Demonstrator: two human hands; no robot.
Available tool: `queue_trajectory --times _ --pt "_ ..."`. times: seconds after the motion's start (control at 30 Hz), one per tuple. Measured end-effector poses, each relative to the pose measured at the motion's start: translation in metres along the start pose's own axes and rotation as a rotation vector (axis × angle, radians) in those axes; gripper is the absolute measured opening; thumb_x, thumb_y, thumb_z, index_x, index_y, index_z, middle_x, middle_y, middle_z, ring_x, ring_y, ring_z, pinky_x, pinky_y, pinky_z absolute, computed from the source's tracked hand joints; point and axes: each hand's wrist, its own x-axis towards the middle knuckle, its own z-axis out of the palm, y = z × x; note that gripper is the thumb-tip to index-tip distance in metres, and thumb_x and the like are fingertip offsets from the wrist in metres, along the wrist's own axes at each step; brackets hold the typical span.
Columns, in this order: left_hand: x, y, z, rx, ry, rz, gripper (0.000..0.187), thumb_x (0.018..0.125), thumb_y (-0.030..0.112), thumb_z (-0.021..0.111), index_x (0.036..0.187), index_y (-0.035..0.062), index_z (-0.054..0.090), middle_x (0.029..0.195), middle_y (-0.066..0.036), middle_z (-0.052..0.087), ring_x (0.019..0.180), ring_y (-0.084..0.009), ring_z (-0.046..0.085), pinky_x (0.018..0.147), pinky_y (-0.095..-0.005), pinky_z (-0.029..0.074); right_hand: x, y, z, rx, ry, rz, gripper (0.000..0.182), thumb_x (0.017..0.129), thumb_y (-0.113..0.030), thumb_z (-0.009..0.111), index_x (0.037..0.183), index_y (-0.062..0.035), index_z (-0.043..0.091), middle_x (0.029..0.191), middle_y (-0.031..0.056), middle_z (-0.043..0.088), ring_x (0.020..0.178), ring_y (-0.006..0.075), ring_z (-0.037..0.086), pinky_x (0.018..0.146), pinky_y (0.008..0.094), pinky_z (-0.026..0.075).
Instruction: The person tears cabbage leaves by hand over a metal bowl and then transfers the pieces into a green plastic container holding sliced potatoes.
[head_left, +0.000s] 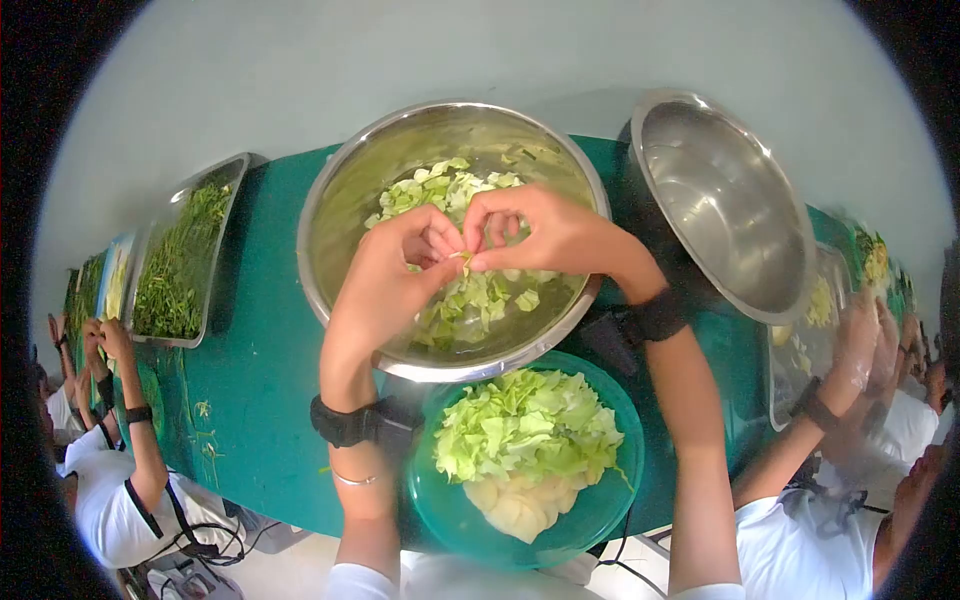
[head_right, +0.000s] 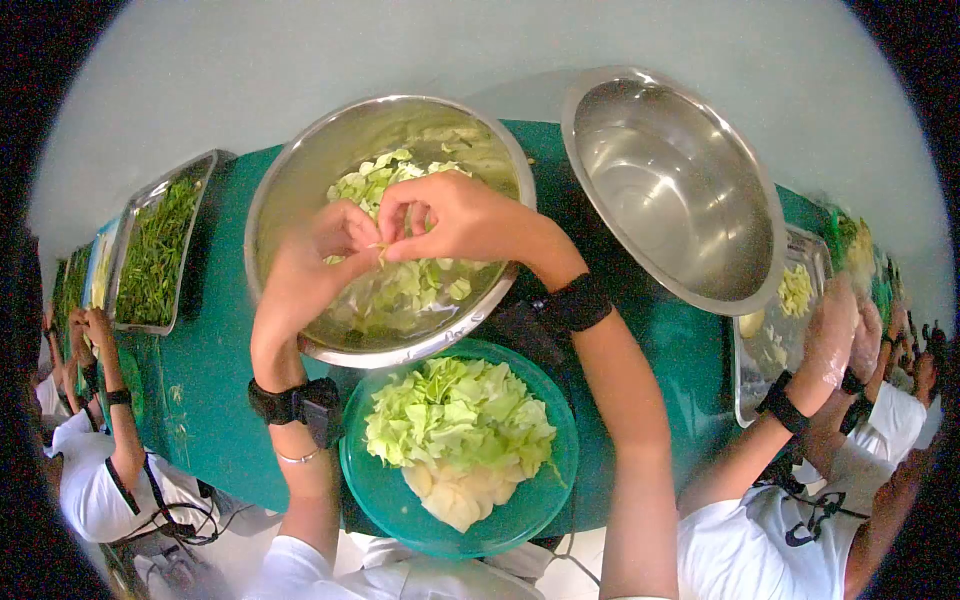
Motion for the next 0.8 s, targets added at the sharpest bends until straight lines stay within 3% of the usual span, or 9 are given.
queue_trajectory --times 0.13,0.27,0.33,0.43,0.8 --pt "-0.0012 -0.0035 -0.0043 -0.052 -0.055 0.028 0.011 0.079 -0.003 0.064 0.086 0.0012 0.057 0.081 -0.002 0.06 0.078 -0.0094 0.058 0.072 -0.0242 0.047 0.0029 -0.0008 0.0032 0.071 0.015 -0.008 0.022 0.078 -0.017 0.073 0.091 -0.0025 0.062 0.085 0.0012 0.063 0.08 0.0106 0.057 0.075 0.0264 0.047" --pt "0.0005 -0.0045 -0.0049 -0.075 -0.062 -0.019 0.01 0.079 -0.005 0.064 0.086 0.0007 0.058 0.081 -0.002 0.06 0.078 -0.0096 0.058 0.073 -0.0244 0.048 0.0015 -0.006 0.0001 0.112 0.005 0.037 0.022 0.079 -0.016 0.072 0.091 -0.0003 0.063 0.084 0.0038 0.064 0.082 0.011 0.059 0.078 0.0261 0.047" --pt "0.0009 -0.003 -0.0038 -0.131 -0.045 -0.023 0.011 0.078 -0.008 0.063 0.085 -0.0008 0.059 0.079 -0.002 0.06 0.076 -0.0087 0.058 0.071 -0.0241 0.049 0.0007 -0.0054 -0.0004 0.114 0.035 0.025 0.02 0.079 -0.015 0.071 0.09 0.0001 0.063 0.082 0.0037 0.064 0.079 0.0106 0.058 0.076 0.0254 0.047" --pt "-0.0004 -0.0009 -0.0045 -0.118 -0.036 -0.008 0.01 0.082 0.001 0.064 0.09 0.001 0.059 0.085 -0.003 0.062 0.083 -0.0103 0.059 0.076 -0.0261 0.047 0.0025 0.001 0.0009 0.131 0.084 -0.024 0.018 0.08 -0.014 0.069 0.089 0.0002 0.063 0.081 0.0035 0.064 0.076 0.0101 0.058 0.073 0.0247 0.047" --pt "0.0004 -0.0014 -0.0024 -0.023 0.015 0.066 0.009 0.077 -0.001 0.065 0.084 0.002 0.06 0.078 -0.002 0.061 0.073 -0.0093 0.059 0.068 -0.0241 0.046 0.0019 0.0003 -0.0001 0.079 0.062 -0.068 0.021 0.08 -0.017 0.07 0.089 -0.0002 0.062 0.08 0.0034 0.065 0.075 0.0096 0.06 0.071 0.0238 0.049"
